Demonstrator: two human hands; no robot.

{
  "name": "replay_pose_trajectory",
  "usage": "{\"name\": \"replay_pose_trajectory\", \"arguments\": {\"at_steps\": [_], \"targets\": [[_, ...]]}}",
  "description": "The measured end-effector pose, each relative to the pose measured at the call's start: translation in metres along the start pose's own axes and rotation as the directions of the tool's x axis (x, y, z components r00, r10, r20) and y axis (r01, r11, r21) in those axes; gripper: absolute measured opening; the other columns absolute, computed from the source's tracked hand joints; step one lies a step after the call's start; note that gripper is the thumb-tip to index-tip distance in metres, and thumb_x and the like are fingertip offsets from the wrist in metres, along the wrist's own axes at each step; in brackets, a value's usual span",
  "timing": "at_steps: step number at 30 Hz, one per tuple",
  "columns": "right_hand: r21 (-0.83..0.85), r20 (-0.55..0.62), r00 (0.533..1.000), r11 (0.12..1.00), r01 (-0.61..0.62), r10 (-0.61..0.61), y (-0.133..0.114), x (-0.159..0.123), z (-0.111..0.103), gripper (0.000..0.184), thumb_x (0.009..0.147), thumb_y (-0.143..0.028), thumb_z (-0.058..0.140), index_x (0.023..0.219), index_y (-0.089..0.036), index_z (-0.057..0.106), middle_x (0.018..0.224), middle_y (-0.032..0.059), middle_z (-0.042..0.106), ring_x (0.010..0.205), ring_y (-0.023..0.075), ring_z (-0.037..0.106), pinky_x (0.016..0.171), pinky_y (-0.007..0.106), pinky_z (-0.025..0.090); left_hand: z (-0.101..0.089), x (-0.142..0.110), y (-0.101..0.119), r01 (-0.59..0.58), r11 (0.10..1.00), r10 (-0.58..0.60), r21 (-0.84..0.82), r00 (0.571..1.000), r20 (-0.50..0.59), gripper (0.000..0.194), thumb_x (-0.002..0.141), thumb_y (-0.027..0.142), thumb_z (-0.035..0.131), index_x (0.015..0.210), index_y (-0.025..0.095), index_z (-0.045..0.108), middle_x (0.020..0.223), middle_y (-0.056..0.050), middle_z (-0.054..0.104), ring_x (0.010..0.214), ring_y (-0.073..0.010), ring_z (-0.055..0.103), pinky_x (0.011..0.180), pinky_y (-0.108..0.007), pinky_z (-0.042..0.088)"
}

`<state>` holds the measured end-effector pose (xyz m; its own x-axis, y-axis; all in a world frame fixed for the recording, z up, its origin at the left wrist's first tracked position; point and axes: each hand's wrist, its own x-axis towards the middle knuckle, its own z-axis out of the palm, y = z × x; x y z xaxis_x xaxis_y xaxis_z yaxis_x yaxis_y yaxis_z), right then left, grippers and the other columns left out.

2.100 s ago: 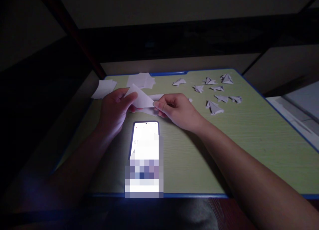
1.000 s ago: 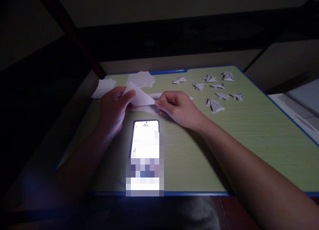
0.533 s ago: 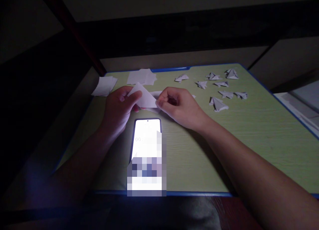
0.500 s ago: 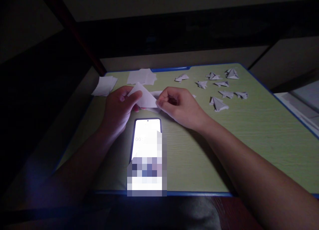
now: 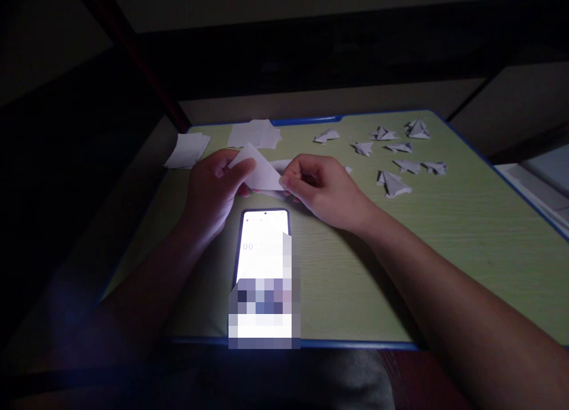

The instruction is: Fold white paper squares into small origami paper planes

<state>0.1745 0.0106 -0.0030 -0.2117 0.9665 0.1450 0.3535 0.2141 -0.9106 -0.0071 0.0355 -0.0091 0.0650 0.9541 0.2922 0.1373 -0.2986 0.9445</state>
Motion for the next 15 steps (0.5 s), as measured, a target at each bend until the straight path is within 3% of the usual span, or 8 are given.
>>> {"name": "replay_pose_trajectory", "arguments": {"at_steps": [10,15], "targets": [[-0.001,-0.008,0.999,0.999,-0.036,0.036,-0.0002,-0.0002,0.0001,0.019,0.084,-0.029,0.065,0.069,-0.02,0.059,0.063,0.0019,0.056,0.057,0.0141,0.049,0.053,0.03,0.031,0.0002,-0.0002,-0.0021,-0.023,1.0,0.023,0.002,1.0,0.011,0.013,0.081,0.025,0.065,0.073,0.016,0.061,0.06,0.003,0.057,0.051,-0.008,0.054,0.044,-0.017,0.043],[0.024,-0.017,1.0,1.0,0.007,-0.006,0.0015,0.001,0.0003,0.017,0.083,-0.027,0.064,0.069,-0.02,0.058,0.065,0.0008,0.057,0.056,0.0125,0.049,0.051,0.028,0.032,0.0007,0.0003,-0.0023,-0.022,1.0,0.021,0.005,1.0,0.011,0.012,0.081,0.024,0.064,0.073,0.016,0.061,0.059,0.003,0.057,0.051,-0.0079,0.056,0.043,-0.016,0.043]]}}
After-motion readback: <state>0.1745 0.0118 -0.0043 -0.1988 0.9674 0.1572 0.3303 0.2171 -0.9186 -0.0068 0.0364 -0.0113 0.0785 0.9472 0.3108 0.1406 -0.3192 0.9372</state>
